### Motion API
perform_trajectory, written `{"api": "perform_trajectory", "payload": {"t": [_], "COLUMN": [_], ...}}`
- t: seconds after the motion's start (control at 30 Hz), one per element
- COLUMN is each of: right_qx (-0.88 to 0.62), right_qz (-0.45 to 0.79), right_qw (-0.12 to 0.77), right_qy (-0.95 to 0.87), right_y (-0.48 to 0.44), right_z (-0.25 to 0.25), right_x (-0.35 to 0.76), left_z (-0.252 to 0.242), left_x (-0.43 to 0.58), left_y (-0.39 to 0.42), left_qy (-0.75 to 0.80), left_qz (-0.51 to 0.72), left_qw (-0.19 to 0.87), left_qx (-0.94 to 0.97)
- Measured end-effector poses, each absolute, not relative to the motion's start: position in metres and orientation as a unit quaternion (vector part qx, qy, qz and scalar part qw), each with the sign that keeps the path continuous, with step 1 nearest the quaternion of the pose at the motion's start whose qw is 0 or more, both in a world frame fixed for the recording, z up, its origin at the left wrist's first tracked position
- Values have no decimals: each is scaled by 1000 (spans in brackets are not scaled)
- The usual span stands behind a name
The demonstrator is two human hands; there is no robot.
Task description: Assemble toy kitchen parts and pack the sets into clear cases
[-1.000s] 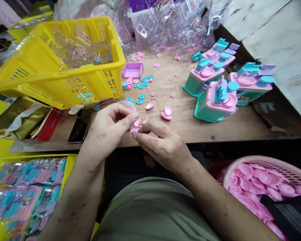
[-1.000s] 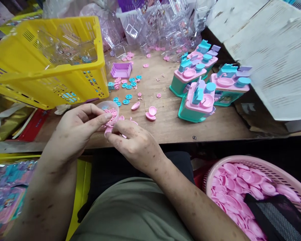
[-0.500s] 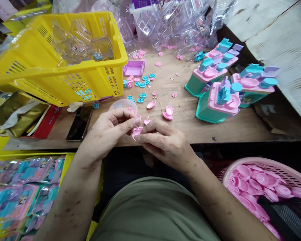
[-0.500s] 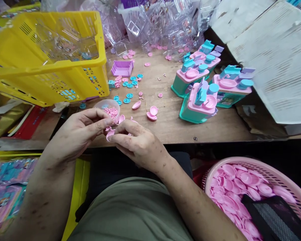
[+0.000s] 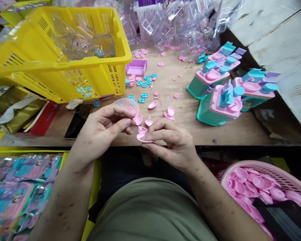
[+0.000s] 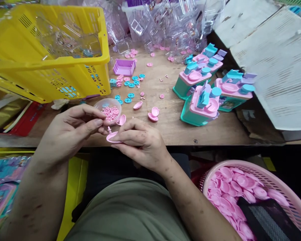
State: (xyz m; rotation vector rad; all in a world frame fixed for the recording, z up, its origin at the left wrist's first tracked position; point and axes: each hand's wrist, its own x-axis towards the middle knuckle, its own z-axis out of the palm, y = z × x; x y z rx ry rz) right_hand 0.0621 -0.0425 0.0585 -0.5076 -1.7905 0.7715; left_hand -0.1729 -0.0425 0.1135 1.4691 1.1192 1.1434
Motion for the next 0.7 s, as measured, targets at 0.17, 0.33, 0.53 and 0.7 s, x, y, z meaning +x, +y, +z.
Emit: {"api": "perform_trajectory", "payload": {"t": [0.17, 0.33, 0.53, 0.7], "right_qx": [-190, -182, -185, -180], "right_qz": [399, 406, 368, 372], "right_qw": [542, 515, 512, 501], "right_qy": [-715, -733, -754, -761], "right_y": [-41, -42, -56, -62], "right_z": [57, 59, 53, 51], "right_x": [61, 65, 65, 62], "left_z": [129, 130, 123, 111], "left_x": [-170, -174, -179, -181], "left_y": [-51, -54, -61, -64], "left_qy": [454, 455, 445, 437], "left_qz": [405, 355, 339, 338], "left_qw": [411, 444, 475, 530], "left_qx": [679, 685, 679, 644]}}
